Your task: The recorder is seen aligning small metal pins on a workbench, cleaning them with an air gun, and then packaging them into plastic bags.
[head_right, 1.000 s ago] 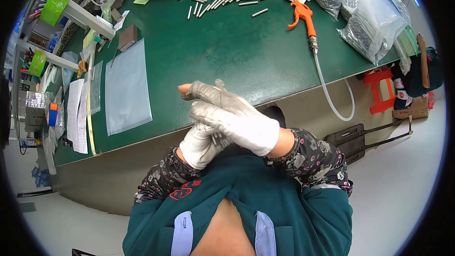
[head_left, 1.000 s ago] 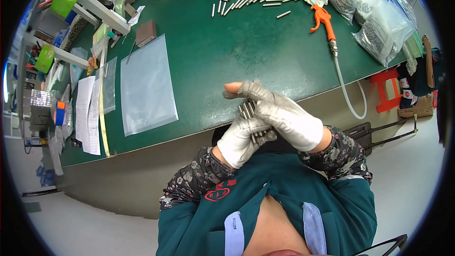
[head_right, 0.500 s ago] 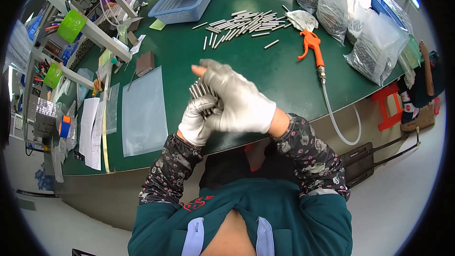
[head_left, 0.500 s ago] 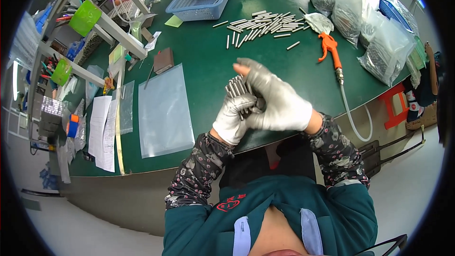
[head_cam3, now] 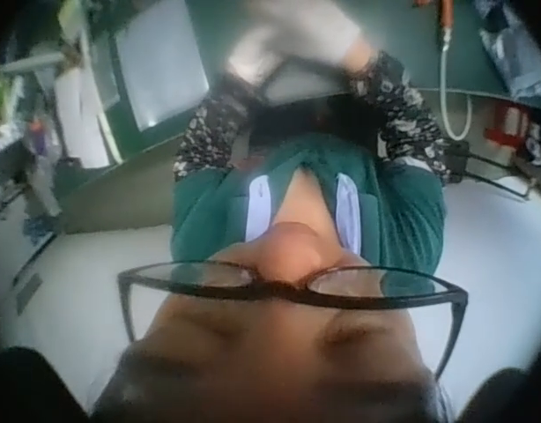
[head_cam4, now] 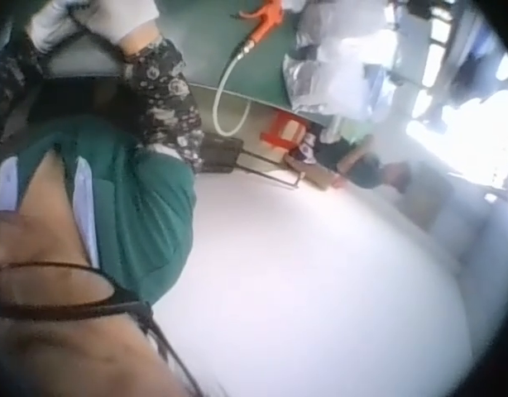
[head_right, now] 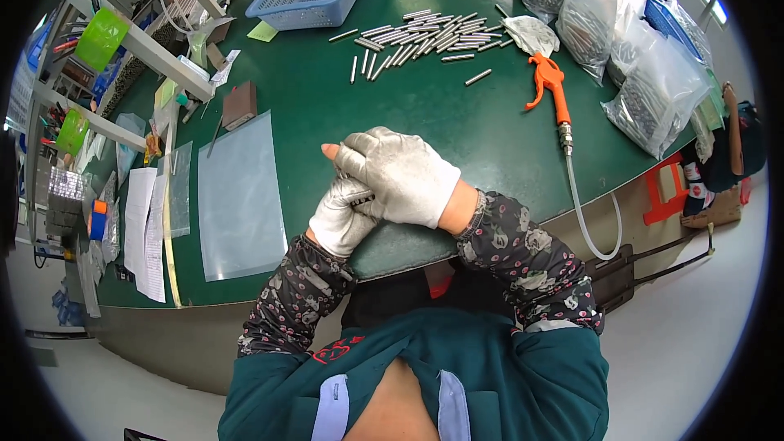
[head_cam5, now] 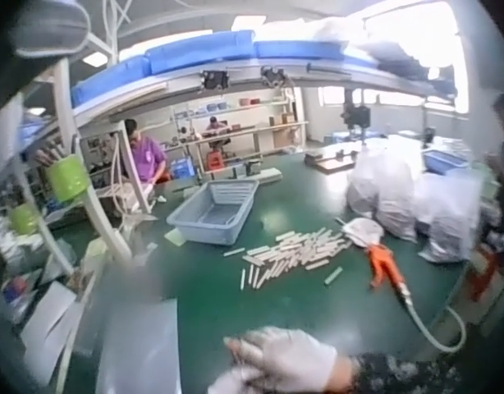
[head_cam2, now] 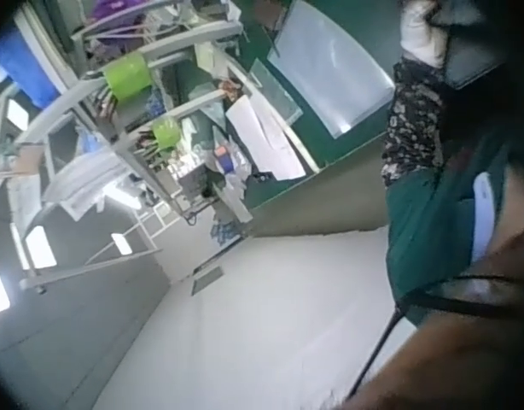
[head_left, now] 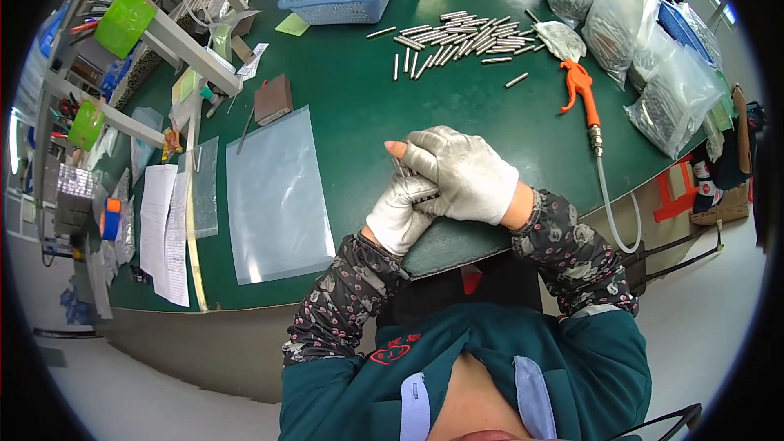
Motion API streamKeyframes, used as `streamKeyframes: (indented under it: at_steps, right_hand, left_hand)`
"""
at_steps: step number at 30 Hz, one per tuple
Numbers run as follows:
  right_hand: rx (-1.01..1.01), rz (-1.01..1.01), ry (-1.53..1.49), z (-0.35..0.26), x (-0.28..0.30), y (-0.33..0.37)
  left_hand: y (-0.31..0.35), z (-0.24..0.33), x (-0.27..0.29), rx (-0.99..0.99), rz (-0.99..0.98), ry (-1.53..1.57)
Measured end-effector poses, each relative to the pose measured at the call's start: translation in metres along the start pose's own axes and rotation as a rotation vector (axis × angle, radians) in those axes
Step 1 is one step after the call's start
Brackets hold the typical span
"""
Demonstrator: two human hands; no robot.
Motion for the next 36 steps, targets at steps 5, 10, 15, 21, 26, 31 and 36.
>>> streamKeyframes:
  at_steps: [5, 10, 15, 21, 26, 31, 36]
  right_hand:
    - [-0.100, -0.010, -0.462, 0.018, 0.005, 0.007]
    - [-0.240, 0.004, -1.102, 0.042, -0.027, 0.022]
    - [-0.136, 0.137, -0.685, 0.040, -0.021, 0.034]
    - [-0.062, 0.183, -0.636, 0.039, -0.019, 0.040]
    - [-0.065, 0.192, -0.593, 0.039, -0.020, 0.039]
    - [-0.134, 0.175, -0.542, 0.047, -0.018, 0.042]
    - [-0.212, 0.212, -0.311, 0.060, 0.034, 0.066]
  left_hand:
    - [0.000, 0.011, -0.018, -0.123, 0.061, -0.205]
    - [-0.004, 0.027, 0.007, -0.372, 0.033, -0.790]
    - [-0.008, 0.023, 0.011, -0.468, 0.018, -0.832]
    - [-0.011, 0.025, 0.012, -0.527, 0.047, -0.996]
    - [-0.011, 0.027, 0.020, -0.529, 0.090, -0.982]
    - [-0.014, 0.022, 0.013, -0.505, 0.050, -0.892]
    - [-0.013, 0.018, 0.010, -0.439, 0.106, -1.068]
Point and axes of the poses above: each hand's wrist, its own y-axis away from the middle knuckle, its own x-axis out of the back of the hand, z = x × y, the point moved 8 cm from there along -y, towards the middle knuckle, and after that the axes turned 1 degree about z, right-handed, at the moved point
